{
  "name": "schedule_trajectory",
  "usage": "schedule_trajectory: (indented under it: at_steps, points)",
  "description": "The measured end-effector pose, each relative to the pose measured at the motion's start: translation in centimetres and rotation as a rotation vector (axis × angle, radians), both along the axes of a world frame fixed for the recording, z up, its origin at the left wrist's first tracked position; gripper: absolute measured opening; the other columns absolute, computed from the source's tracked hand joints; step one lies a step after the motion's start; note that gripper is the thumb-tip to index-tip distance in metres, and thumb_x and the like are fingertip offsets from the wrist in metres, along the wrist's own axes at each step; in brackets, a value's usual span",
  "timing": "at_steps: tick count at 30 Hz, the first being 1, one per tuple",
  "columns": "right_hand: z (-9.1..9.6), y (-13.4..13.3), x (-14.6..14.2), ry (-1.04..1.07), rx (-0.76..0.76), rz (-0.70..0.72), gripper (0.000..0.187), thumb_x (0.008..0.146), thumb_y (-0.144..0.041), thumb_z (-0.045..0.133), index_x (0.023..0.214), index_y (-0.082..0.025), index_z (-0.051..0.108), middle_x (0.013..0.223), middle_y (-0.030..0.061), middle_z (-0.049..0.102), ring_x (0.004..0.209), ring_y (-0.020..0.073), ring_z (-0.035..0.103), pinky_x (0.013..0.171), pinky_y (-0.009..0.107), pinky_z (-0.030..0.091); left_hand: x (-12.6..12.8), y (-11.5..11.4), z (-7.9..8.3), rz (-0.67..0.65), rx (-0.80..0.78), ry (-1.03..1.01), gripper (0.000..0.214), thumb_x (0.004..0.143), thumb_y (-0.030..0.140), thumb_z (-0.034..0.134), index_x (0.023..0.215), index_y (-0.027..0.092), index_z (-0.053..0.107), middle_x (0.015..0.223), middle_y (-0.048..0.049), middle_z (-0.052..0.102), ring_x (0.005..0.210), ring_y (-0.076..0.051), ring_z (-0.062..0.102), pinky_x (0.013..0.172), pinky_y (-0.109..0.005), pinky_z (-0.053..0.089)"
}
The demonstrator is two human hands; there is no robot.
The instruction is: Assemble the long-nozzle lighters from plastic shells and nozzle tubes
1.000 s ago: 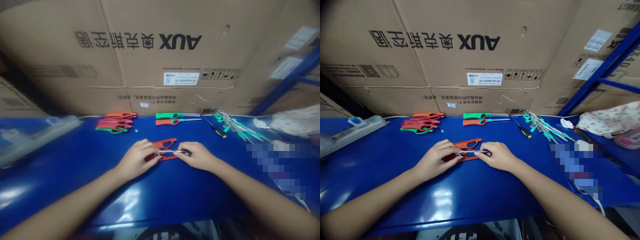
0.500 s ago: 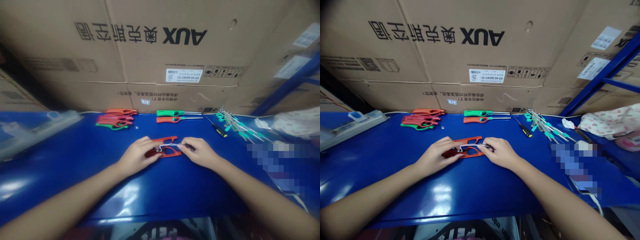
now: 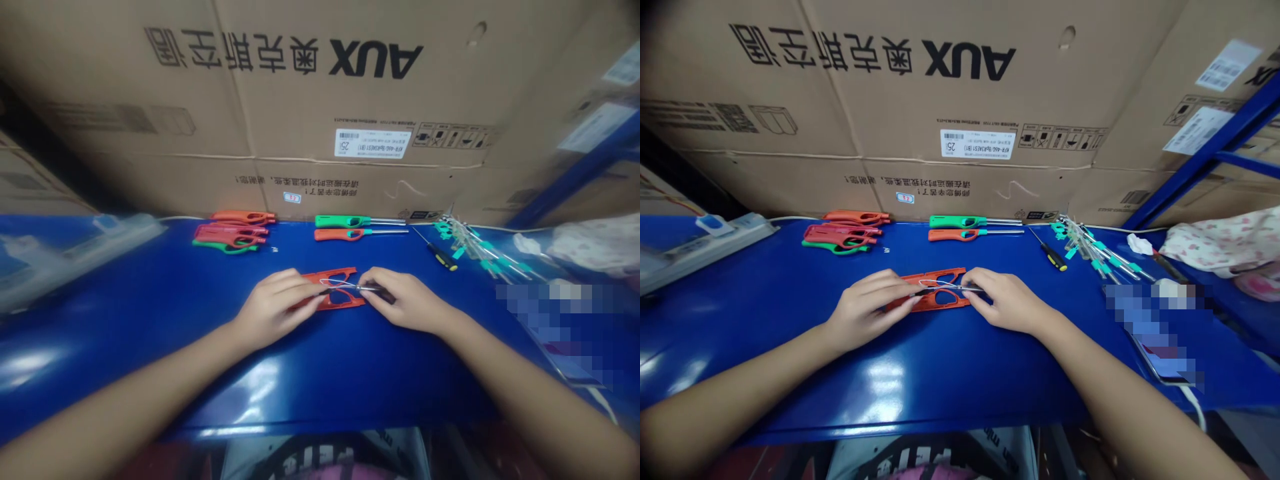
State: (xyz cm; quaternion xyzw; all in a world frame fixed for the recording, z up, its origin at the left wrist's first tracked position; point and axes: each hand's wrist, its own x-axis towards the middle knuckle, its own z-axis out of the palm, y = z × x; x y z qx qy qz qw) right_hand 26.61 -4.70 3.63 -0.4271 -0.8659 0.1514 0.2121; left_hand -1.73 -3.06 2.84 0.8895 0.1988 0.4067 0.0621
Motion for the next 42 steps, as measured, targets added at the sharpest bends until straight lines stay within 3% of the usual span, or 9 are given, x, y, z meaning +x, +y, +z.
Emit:
schedule_trajectory:
  at_steps: [9, 16, 21, 28, 32, 35, 42]
  points:
    - [0.5, 0.0, 0.1, -0.019, -0.007, 0.117, 0.019, 0.102, -0.032, 0.048, 0.103, -0.021, 0.064, 0.099, 0.0066, 0.069, 0.084, 0.0169, 0.064, 0.073, 0.028, 0.047, -0.2, 0.6, -0.3, 0.115, -0.059, 0.025, 0.019, 0.098, 0.025, 0.06, 0.111, 0.017, 0.073, 0.087, -0.0058, 0.075, 0.074, -0.015, 0.065, 0.071, -0.028, 0.053]
    - [1.0, 0.2, 0.8, -0.101, 0.084, 0.094, 0.025, 0.104, -0.034, 0.045, 0.107, -0.023, 0.067, 0.101, 0.006, 0.073, 0.088, 0.0183, 0.068, 0.074, 0.029, 0.049, -0.1, 0.7, -1.0, 0.076, -0.197, 0.098, 0.024, 0.101, 0.024, 0.055, 0.117, 0.019, 0.072, 0.101, -0.0082, 0.076, 0.09, -0.018, 0.069, 0.081, -0.03, 0.058]
    - [1.0, 0.2, 0.9, -0.116, 0.053, 0.069, 0.024, 0.103, -0.035, 0.047, 0.111, -0.024, 0.067, 0.108, 0.0055, 0.075, 0.094, 0.0199, 0.071, 0.079, 0.031, 0.051, -0.2, 0.7, -1.3, 0.061, -0.23, 0.137, 0.028, 0.102, 0.023, 0.052, 0.123, 0.02, 0.069, 0.108, -0.0093, 0.074, 0.096, -0.019, 0.069, 0.084, -0.032, 0.058]
    - [0.7, 0.2, 0.9, -0.141, 0.003, 0.074, 0.021, 0.101, -0.034, 0.05, 0.11, -0.024, 0.066, 0.108, 0.0051, 0.075, 0.092, 0.0207, 0.071, 0.075, 0.031, 0.05, -0.1, 0.8, -1.5, 0.064, -0.204, 0.137, 0.027, 0.1, 0.022, 0.056, 0.122, 0.02, 0.07, 0.108, -0.0093, 0.076, 0.096, -0.02, 0.07, 0.085, -0.034, 0.059]
    - [0.7, 0.2, 1.0, -0.067, -0.017, 0.113, 0.028, 0.102, -0.03, 0.048, 0.123, -0.027, 0.066, 0.118, 0.0061, 0.072, 0.103, 0.0207, 0.069, 0.085, 0.033, 0.052, 0.0, 0.8, -1.3, 0.046, -0.197, 0.113, 0.028, 0.101, 0.021, 0.053, 0.123, 0.019, 0.07, 0.107, -0.0096, 0.076, 0.094, -0.019, 0.07, 0.083, -0.033, 0.059]
    - [0.8, 0.2, 1.0, -0.068, -0.04, 0.165, 0.035, 0.104, -0.024, 0.042, 0.13, -0.029, 0.064, 0.114, 0.0062, 0.071, 0.098, 0.0183, 0.068, 0.082, 0.031, 0.053, 0.0, 0.7, -1.1, 0.057, -0.182, 0.073, 0.027, 0.1, 0.02, 0.054, 0.121, 0.019, 0.07, 0.104, -0.0088, 0.076, 0.092, -0.018, 0.068, 0.083, -0.033, 0.058]
    - [0.7, 0.2, 0.9, -0.034, -0.096, 0.181, 0.034, 0.104, -0.021, 0.04, 0.13, -0.028, 0.061, 0.119, 0.007, 0.066, 0.102, 0.0184, 0.066, 0.09, 0.032, 0.052, 0.1, 0.7, -0.9, 0.055, -0.163, 0.018, 0.026, 0.097, 0.015, 0.059, 0.12, 0.018, 0.071, 0.104, -0.0079, 0.076, 0.089, -0.017, 0.067, 0.082, -0.031, 0.055]
